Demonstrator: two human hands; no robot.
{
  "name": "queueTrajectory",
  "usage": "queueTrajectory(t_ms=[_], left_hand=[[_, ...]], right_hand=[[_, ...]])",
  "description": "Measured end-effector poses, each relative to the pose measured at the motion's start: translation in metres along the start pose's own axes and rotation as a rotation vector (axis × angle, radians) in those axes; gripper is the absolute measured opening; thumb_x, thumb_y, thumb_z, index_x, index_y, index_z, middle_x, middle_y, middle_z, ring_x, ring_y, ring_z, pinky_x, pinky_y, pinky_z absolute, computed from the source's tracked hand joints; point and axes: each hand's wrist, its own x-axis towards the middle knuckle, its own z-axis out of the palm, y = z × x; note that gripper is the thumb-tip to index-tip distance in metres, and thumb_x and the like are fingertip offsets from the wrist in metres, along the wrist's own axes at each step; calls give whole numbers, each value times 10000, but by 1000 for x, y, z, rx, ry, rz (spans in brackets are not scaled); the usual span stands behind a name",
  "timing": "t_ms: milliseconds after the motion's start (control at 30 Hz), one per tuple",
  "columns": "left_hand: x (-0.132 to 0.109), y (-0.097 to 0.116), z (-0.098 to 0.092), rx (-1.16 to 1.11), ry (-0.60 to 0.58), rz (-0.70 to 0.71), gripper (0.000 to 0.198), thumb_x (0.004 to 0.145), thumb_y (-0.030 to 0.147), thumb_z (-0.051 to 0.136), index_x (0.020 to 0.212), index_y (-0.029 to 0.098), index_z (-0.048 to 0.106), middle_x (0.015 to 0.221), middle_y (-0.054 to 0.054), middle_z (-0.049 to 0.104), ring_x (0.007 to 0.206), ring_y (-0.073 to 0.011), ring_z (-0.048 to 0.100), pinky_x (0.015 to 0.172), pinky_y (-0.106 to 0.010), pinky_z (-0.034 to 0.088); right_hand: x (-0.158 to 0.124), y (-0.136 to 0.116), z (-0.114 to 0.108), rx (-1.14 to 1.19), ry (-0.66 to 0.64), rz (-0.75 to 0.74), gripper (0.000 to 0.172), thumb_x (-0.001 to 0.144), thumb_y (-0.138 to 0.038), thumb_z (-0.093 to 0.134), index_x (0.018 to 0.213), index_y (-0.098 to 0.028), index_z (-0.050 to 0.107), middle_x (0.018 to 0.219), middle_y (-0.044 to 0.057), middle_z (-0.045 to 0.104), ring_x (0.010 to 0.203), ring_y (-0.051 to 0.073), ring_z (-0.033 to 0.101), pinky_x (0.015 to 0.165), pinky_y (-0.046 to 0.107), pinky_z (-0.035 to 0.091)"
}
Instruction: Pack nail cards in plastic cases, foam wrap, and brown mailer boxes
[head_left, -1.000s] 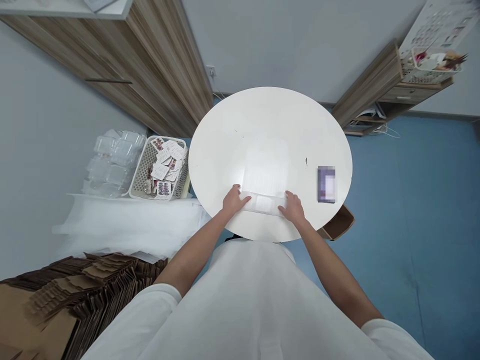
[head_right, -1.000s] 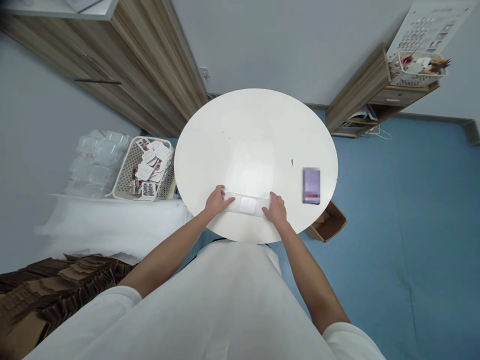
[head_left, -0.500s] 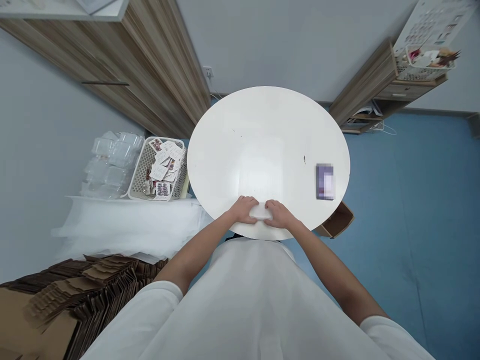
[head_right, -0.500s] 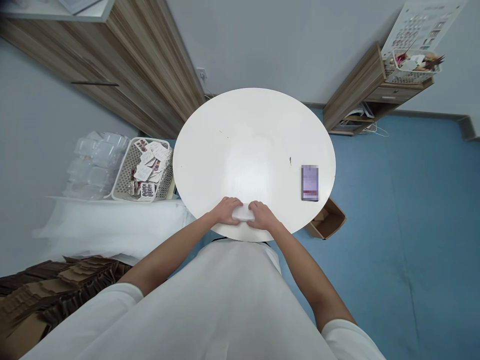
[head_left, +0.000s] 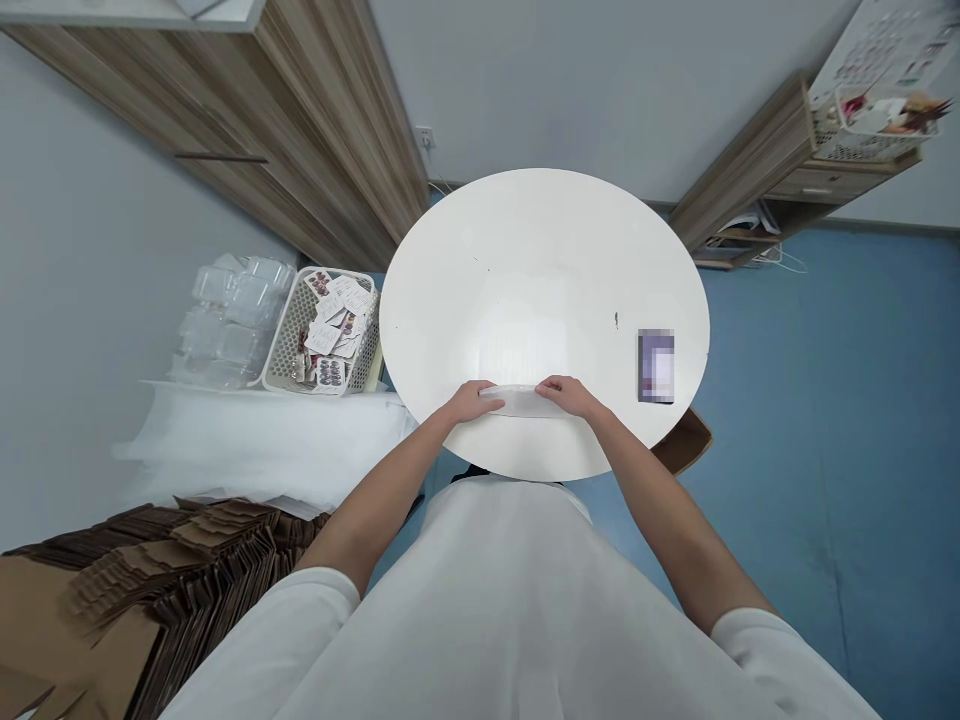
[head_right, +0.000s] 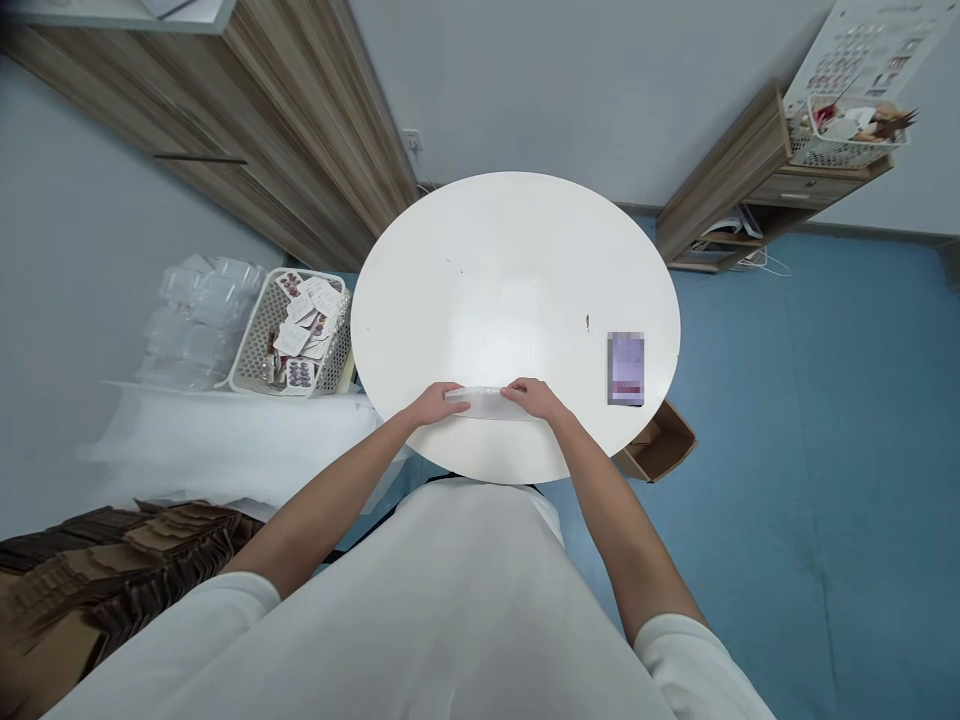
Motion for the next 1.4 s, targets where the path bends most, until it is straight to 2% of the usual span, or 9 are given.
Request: queueTrajectory(t_ms=[133, 300, 433, 500, 567, 733, 1067, 1267, 1400], left_hand=[[6, -12, 0, 48, 130, -111, 251, 740, 419, 482, 648, 188, 516, 639, 4, 510, 634, -146, 497, 569, -261, 401], [9, -19, 6, 106, 197, -189, 220, 743, 350, 467, 590, 194, 438, 598, 3, 472, 604, -144, 482, 532, -257, 364], [3, -14, 11, 177, 260, -245, 142, 723, 298, 472, 792, 185, 522, 755, -51, 560, 729, -205, 539, 585, -297, 393], [-1, -6, 16, 286, 381, -198, 369, 701, 291, 499, 1049, 168, 482, 1025, -117, 550, 933, -264, 521, 691, -344, 414], [-3, 3, 21, 424, 436, -19, 590, 688, 319, 531, 1230, 167, 354, 1264, -150, 413, 1131, -303, 406, 844, -396, 373], [2, 18, 34, 626, 141, 354, 676, 644, 377, 607, 1248, 202, 358, 1346, -114, 347, 1209, -298, 316, 984, -420, 235], [-24, 18, 48, 610, -29, 409, 505, 613, 315, 577, 1097, 198, 491, 1112, -73, 552, 1016, -255, 486, 897, -387, 317], [-17, 22, 33, 433, -119, 281, 398, 729, 387, 498, 1091, 230, 551, 1164, -46, 557, 1054, -233, 511, 919, -354, 347], [-6, 18, 14, 195, -67, 165, 466, 740, 534, 478, 1072, 223, 575, 1227, -59, 505, 1071, -225, 506, 889, -317, 394]], right_hand=[[7, 15, -2, 114, 156, 55, 354, 708, -470, 562, 958, -224, 606, 1075, 53, 599, 934, 189, 559, 755, 304, 443], [13, 32, 7, 109, 320, 117, 285, 717, -361, 520, 954, -214, 580, 869, 32, 604, 745, 166, 559, 664, 308, 462], [8, 29, 16, -16, 474, 90, 373, 760, -362, 469, 1089, -188, 500, 935, 72, 582, 823, 204, 554, 717, 349, 456], [3, 22, 19, -160, 561, -45, 451, 773, -375, 473, 1171, -167, 434, 1110, 131, 529, 1004, 252, 505, 825, 394, 415], [0, 13, 22, -353, 497, -264, 506, 750, -405, 528, 1186, -172, 419, 1263, 151, 435, 1166, 290, 392, 924, 429, 336], [1, 2, 29, -669, 100, -538, 515, 684, -334, 633, 1145, -214, 438, 1330, 122, 394, 1216, 298, 343, 961, 452, 267], [-44, 15, 54, -532, -19, -393, 442, 678, -407, 605, 1050, -199, 487, 1113, 103, 551, 984, 263, 504, 815, 388, 378], [-47, 8, 37, -301, 21, -246, 334, 719, -474, 563, 961, -244, 574, 1263, 58, 485, 1166, 276, 403, 945, 452, 292], [-34, 6, 20, -13, -16, -103, 332, 759, -507, 495, 896, -239, 636, 1108, 48, 585, 1010, 229, 528, 849, 362, 398]])
